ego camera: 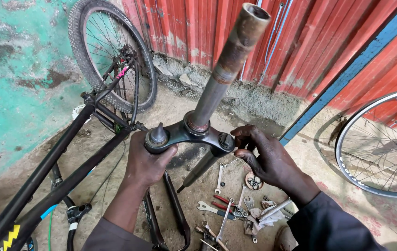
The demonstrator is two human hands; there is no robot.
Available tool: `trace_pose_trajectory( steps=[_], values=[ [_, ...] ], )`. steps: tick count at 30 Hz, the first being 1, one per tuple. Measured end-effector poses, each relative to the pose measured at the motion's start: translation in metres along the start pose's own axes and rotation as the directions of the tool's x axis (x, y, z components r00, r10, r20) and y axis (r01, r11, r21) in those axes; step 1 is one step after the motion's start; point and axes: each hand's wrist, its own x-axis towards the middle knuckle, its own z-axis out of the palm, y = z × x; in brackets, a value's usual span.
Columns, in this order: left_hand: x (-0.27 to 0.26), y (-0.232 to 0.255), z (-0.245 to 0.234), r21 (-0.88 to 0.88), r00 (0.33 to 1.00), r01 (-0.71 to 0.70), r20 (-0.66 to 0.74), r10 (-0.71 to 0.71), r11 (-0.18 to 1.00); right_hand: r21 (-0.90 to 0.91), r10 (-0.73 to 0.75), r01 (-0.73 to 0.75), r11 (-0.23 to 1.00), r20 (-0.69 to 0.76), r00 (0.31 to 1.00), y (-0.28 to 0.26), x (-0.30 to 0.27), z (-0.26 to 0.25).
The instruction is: The person disassembles a bicycle fork by removing the crown and separating the stanchions. They then clean the internal tubes and reassemble the fork components by hand.
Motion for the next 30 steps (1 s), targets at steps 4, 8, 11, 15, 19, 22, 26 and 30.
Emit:
trace_pose_trajectory(
  steps=[4,8,11,15,19,22,26,30],
  values=[
    [0.002,-0.004,0.003,0.029,0.998,-0.037,0.044,0.036,0.999,-0.046,-0.056,0.057,0.997,0.03,0.998,0.004,0.002,-0.004],
    [0.006,0.001,0.0,0.06,0.985,-0.048,0.169,0.038,0.997,-0.325,-0.243,0.3,0.897,0.204,0.948,-0.003,0.009,-0.012],
    [0.007,0.002,-0.003,0.12,0.97,-0.029,0.245,-0.001,0.992,-0.369,-0.329,0.429,0.824,0.305,0.894,0.01,0.007,-0.003],
    [0.005,-0.013,-0.01,0.208,0.929,-0.009,0.363,-0.068,0.978,-0.436,-0.501,0.585,0.684,0.303,0.811,0.003,0.001,0.011],
    [-0.001,-0.012,-0.005,0.411,0.888,0.113,0.367,-0.278,0.905,-0.408,-0.482,0.557,0.723,0.28,0.83,0.033,-0.02,0.035],
    [-0.005,-0.01,0.001,0.432,0.895,0.113,0.346,-0.28,0.895,-0.365,-0.435,0.503,0.784,0.255,0.864,0.068,-0.04,0.051],
    [-0.009,-0.003,0.005,0.483,0.888,0.026,0.39,-0.242,0.875,-0.289,-0.29,0.371,0.883,0.285,0.913,0.123,-0.076,0.08],
    [-0.008,-0.005,0.012,0.495,0.909,-0.023,0.372,-0.187,0.869,-0.323,-0.214,0.268,0.908,0.193,0.958,0.098,-0.078,0.08]
  ],
)
